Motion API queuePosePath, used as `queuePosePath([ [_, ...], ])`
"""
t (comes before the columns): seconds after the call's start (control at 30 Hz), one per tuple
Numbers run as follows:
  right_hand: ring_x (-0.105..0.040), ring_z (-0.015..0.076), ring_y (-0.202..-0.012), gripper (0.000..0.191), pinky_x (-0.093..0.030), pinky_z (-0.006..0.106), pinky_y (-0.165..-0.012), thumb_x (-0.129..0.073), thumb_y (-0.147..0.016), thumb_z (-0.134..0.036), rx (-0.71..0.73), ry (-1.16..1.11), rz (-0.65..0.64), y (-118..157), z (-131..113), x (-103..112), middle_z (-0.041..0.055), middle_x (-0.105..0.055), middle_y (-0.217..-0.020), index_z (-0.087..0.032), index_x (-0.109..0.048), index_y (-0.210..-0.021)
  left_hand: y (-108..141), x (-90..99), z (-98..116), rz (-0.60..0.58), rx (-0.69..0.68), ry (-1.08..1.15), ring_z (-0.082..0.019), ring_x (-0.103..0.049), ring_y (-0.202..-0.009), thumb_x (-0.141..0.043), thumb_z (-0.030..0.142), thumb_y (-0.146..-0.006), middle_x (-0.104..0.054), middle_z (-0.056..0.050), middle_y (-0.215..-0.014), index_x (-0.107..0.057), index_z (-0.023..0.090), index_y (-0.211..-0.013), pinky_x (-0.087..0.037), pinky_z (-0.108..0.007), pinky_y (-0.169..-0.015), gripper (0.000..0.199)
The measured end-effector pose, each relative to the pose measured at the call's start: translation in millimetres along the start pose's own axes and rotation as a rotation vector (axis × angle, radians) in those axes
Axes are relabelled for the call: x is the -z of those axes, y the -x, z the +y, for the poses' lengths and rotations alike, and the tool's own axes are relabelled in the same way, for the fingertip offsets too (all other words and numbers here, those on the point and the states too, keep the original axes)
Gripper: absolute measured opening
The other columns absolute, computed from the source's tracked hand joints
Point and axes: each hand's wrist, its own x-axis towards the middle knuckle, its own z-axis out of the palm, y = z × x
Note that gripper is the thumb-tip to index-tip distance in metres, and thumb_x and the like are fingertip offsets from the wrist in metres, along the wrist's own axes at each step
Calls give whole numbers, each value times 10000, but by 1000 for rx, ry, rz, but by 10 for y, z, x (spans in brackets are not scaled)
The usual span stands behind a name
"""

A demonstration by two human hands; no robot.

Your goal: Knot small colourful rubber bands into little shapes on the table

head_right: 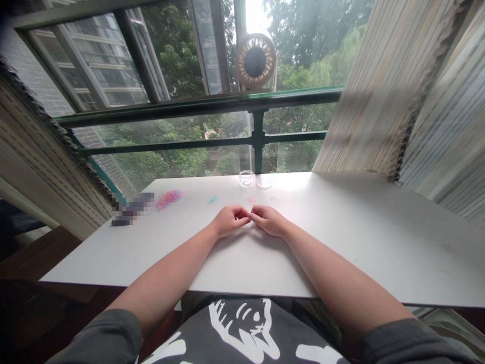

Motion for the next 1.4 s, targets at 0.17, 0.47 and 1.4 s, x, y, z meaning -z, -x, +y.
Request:
queuePosePath([
  [0.17, -392, 96, -508, 348, -303, 226, -505, -437, -840, -448, -20, -2, -21, 3, -9, 11, -39, -467, -533, -170, -472, -634, 1, -8, -6, -14, -4, 32, -120, -583, -648, -605, 351, -734, -668, -24, -737, -662, 152, -772, -455, -221, -618, 210],
  [0.47, -367, 89, -505, 368, -290, 224, -501, -436, -840, -470, -29, -7, -31, 3, 14, 5, -50, -418, -527, -168, -463, -631, 4, -18, -24, -57, -5, 54, -114, -571, -642, -590, 354, -744, -654, -19, -726, -643, 150, -794, -441, -222, -607, 216],
  [1.4, -363, 94, -526, 315, -294, 231, -511, -459, -819, -424, -28, 6, -18, -1, 32, -5, -51, -396, -541, -168, -460, -636, 9, -26, -21, -40, -15, 68, -111, -570, -642, -585, 341, -749, -655, -15, -737, -627, 152, -794, -439, -220, -610, 199],
])
